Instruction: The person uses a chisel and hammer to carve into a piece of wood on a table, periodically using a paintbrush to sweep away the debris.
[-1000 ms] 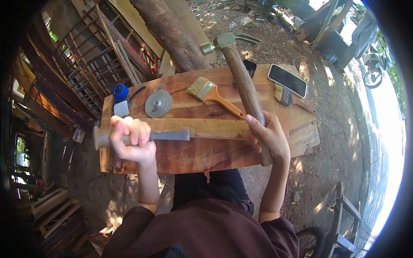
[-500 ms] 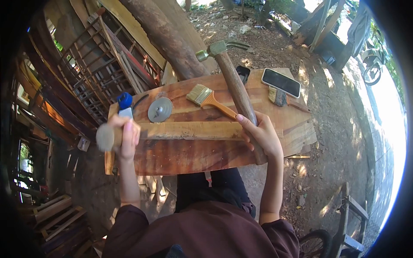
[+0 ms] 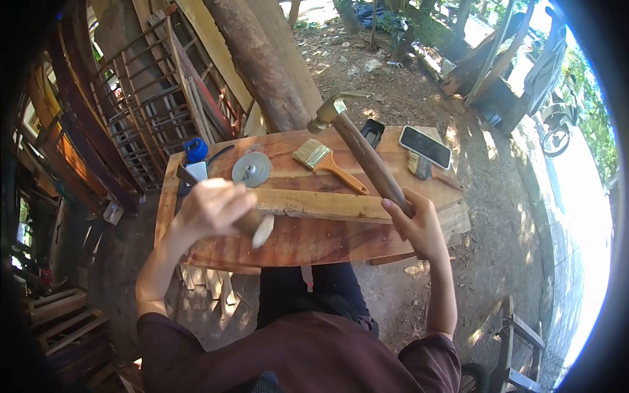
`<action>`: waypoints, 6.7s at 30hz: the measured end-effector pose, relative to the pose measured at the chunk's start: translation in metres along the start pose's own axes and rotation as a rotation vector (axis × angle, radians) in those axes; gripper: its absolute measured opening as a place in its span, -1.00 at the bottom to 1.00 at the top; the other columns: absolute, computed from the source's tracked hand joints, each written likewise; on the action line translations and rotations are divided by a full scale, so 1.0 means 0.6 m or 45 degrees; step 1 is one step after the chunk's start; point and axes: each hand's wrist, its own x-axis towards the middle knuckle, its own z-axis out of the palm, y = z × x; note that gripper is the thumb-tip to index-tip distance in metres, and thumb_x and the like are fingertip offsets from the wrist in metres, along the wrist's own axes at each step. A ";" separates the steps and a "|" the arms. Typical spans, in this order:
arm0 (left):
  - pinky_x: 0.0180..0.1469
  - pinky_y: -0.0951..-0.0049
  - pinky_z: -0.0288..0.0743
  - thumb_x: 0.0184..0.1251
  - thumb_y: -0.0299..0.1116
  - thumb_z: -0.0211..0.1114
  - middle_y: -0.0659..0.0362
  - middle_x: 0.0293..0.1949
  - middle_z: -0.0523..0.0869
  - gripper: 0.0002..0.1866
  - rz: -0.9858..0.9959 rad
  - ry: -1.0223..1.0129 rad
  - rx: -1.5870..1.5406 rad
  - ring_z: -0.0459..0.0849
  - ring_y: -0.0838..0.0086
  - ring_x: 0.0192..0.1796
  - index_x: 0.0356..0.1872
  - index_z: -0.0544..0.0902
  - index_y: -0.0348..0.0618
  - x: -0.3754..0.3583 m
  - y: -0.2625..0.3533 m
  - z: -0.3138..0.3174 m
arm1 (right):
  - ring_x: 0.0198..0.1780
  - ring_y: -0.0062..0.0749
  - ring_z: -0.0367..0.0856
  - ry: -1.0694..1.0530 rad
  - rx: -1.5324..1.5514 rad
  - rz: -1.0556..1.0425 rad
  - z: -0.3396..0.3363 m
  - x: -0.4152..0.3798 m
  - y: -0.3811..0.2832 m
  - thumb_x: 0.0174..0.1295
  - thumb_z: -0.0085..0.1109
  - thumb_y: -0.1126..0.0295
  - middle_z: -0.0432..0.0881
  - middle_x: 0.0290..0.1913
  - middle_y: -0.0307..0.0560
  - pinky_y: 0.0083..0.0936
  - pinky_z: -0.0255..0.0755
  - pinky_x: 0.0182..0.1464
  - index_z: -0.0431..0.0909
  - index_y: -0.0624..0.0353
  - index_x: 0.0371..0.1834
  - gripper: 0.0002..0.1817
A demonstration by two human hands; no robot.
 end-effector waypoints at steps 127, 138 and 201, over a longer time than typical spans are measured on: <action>-0.05 0.33 0.43 0.15 0.16 0.37 0.04 -0.13 0.54 -0.21 -1.030 0.641 -0.461 0.54 0.29 -0.09 0.20 0.45 -0.32 -0.050 0.184 0.138 | -0.46 -0.24 0.54 0.606 -1.100 -0.935 0.196 0.053 -0.008 0.05 0.28 0.42 0.51 -0.49 -0.16 -0.34 0.40 -0.32 0.43 0.13 -0.34 -0.80; -0.50 0.71 0.20 0.28 -0.32 0.35 0.29 -0.37 0.66 -0.71 -1.646 0.936 -0.456 0.38 0.69 -0.51 -0.09 0.67 -0.33 -0.127 0.135 0.042 | -0.48 -0.22 0.58 0.116 -0.357 -1.212 0.487 0.054 -0.125 -0.02 0.25 0.34 0.49 -0.44 -0.09 -0.36 0.40 -0.30 0.44 0.18 -0.23 -0.70; -0.10 0.29 0.46 0.16 -0.29 0.42 0.11 -0.25 0.67 -0.48 -0.652 0.048 -1.014 0.66 0.29 -0.24 0.13 0.47 -0.14 0.203 0.243 0.178 | -0.56 -0.77 0.36 1.086 0.397 -0.316 0.012 -0.087 0.123 0.36 0.14 0.40 0.53 -0.52 -0.33 -0.76 0.17 -0.53 0.60 0.32 -0.21 -0.83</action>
